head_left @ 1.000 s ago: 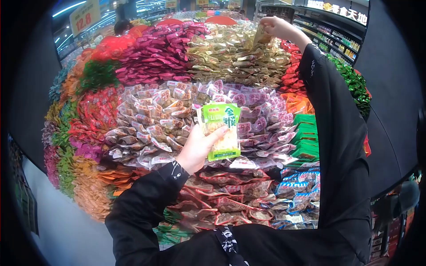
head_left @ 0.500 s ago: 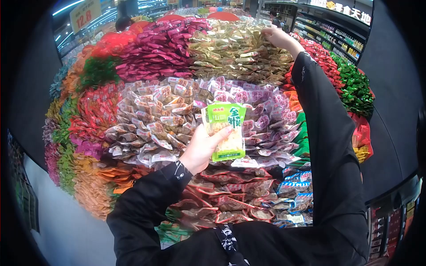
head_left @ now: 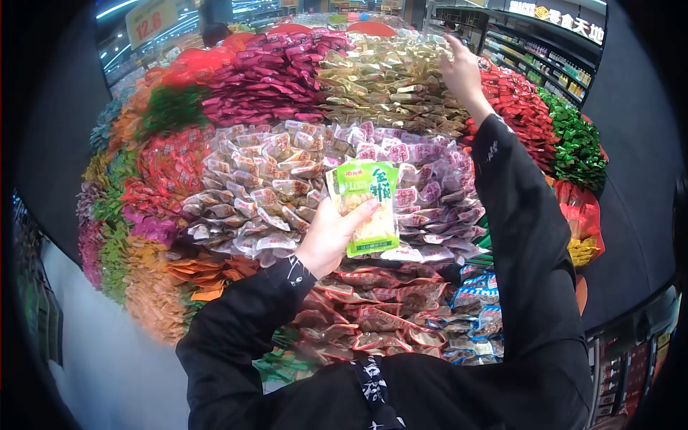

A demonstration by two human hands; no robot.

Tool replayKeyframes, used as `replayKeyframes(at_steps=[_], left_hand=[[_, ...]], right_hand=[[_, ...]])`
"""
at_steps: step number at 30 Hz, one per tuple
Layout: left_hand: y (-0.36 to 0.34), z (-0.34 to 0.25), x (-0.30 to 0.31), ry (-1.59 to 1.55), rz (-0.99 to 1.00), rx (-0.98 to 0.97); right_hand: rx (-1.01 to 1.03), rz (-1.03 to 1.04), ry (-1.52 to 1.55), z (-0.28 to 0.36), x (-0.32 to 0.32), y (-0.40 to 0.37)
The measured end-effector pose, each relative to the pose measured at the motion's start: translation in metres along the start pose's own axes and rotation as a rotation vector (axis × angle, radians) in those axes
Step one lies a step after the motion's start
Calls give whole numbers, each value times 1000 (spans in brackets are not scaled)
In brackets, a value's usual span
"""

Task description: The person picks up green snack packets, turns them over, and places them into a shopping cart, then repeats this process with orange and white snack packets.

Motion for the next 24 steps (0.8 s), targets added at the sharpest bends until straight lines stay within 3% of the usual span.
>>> replayKeyframes(at_steps=[2,4,8,11,13,16,20,24], left_hand=[[-5,-3,-1,-52,-43,10],[-7,-2,-7,-57,-37,-2],[-11,1,-27,-100,-33,5],[-27,2,-52,-130,30,41],[-39,4,-66,-125,86,62],[-57,6,-75,-100,123,83],[-82,9,-77,-59,67,117],[-110,10,-78,-288,77,215]], right_hand=[[-90,-58,178,44,41,-10],[-295,194,492,108,84,-37],[-78,530,536,196,163,-96],[-64,521,411,206,196,-114],[-239,567,483,205,208,-125],[-212,538,434,219,229,-139],[-302,538,580,229,241,-153],[-422,527,708,246,251,-167]])
Point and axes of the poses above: each hand's wrist, its own y-axis towards the middle knuckle, its own x-axis out of the back of the hand, z = x × y, the point moved 3 cm from there along y, towards the middle knuckle, and after that the axes turned 4 degrees about -z, right-handed, at the moved point
